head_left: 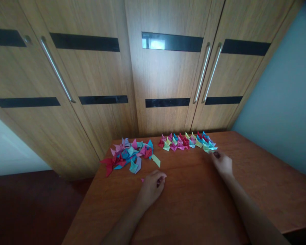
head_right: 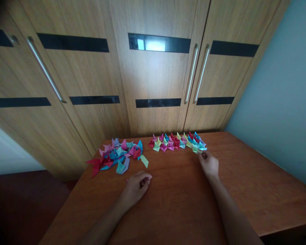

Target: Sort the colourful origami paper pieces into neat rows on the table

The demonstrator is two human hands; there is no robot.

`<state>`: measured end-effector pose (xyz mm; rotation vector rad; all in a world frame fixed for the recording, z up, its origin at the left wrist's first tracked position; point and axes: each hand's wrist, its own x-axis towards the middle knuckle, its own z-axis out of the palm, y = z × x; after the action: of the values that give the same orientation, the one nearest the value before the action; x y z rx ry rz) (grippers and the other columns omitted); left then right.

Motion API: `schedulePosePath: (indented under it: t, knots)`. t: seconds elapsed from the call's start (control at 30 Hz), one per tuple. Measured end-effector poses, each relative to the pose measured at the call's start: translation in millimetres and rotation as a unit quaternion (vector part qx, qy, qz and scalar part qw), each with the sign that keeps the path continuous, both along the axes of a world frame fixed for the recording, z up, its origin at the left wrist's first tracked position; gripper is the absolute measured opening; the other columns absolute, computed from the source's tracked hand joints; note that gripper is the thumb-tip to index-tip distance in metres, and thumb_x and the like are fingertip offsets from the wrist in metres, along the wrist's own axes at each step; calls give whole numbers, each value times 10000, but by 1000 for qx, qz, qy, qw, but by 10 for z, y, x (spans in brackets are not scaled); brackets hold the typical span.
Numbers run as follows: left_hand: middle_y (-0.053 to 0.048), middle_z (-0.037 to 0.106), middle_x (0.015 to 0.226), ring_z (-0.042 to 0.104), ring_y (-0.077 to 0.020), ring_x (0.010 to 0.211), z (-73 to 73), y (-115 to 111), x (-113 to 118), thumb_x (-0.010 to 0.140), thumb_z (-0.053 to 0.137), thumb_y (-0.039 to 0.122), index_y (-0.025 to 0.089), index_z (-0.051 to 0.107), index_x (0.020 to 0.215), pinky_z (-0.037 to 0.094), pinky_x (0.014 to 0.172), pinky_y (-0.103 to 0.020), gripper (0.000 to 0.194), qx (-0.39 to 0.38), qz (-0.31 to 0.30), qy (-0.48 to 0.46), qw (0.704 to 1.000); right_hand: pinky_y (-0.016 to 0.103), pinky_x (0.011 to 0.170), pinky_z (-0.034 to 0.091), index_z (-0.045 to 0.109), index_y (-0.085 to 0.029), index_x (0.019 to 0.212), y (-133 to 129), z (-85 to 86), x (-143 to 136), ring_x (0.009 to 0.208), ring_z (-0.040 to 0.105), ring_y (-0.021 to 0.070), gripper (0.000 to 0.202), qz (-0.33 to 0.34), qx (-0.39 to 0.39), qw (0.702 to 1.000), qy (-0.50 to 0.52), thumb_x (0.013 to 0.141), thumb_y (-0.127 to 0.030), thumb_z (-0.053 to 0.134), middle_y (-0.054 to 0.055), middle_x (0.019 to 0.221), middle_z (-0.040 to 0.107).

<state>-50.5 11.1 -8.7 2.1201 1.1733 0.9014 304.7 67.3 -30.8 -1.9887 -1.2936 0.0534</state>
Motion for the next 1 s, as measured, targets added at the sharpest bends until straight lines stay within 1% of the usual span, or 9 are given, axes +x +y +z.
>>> schedulePosePath:
  t: [0.07, 0.17, 0.23, 0.3, 0.47, 0.6, 0.8, 0.87, 1.0]
  knots:
    - [-36, 634, 824, 574, -139, 686, -23, 12, -1, 807, 457, 151, 197, 641, 853, 451, 638, -236, 196, -3, 2, -6, 1000, 296, 680, 446, 671, -176, 996, 27, -35, 125, 858, 649, 274, 408, -21, -68, 997, -42, 818, -473, 455, 127, 892, 701]
    - [-32, 624, 801, 568, -138, 677, -58, 27, -4, 793, 467, 142, 195, 643, 834, 447, 628, -235, 188, -6, 4, -7, 1000, 324, 676, 458, 667, -212, 1056, 80, -67, 180, 870, 649, 291, 430, -43, -171, 981, -81, 825, -494, 439, 136, 922, 693]
    - [-31, 620, 797, 566, -138, 684, -69, 29, -8, 790, 466, 133, 195, 642, 836, 446, 633, -236, 192, -4, 2, -5, 1000, 340, 682, 468, 658, -222, 1087, 122, -68, 160, 882, 648, 294, 453, -47, -209, 973, -91, 830, -510, 421, 146, 942, 686]
    - [-32, 622, 810, 566, -138, 696, -67, 23, -10, 794, 459, 129, 198, 639, 847, 447, 644, -238, 200, -2, -1, -5, 1000, 357, 693, 477, 648, -226, 1110, 162, -57, 130, 898, 645, 299, 473, -48, -225, 968, -96, 834, -524, 405, 157, 965, 679]
    - [-37, 629, 831, 575, -144, 708, -35, 5, 2, 785, 461, 125, 204, 638, 886, 458, 645, -243, 219, -14, 7, -8, 1000, 394, 705, 483, 626, -237, 1145, 214, -41, 101, 918, 637, 320, 493, -52, -235, 966, -99, 836, -539, 390, 175, 1005, 667]
    - [-39, 630, 848, 583, -144, 719, -27, 63, -35, 787, 464, 132, 207, 633, 937, 470, 659, -244, 238, -5, 15, -6, 1000, 396, 695, 487, 626, -235, 1135, 220, -43, 99, 903, 640, 316, 482, -52, -236, 965, -103, 840, -535, 391, 173, 999, 667]
    - [-42, 643, 887, 607, -170, 791, 21, 201, -227, 822, 458, 166, 222, 624, 981, 481, 738, -283, 237, 50, 60, 36, 996, 392, 679, 483, 648, -228, 1090, 189, -31, 75, 860, 646, 311, 461, -43, -222, 969, -104, 841, -529, 402, 178, 973, 672]
    - [-43, 652, 909, 613, -179, 815, 58, 209, -279, 830, 458, 173, 222, 622, 976, 483, 754, -295, 225, 74, 73, 41, 994, 385, 679, 481, 647, -231, 1095, 171, -32, 72, 860, 646, 308, 458, -39, -220, 969, -103, 841, -524, 405, 172, 965, 674]
    - [-45, 661, 966, 614, -193, 907, 123, 205, -366, 836, 462, 168, 218, 620, 977, 475, 834, -327, 218, 117, 98, 47, 987, 378, 672, 477, 649, -236, 1101, 134, -53, 78, 858, 644, 314, 454, -38, -198, 975, -91, 832, -515, 411, 162, 959, 678]
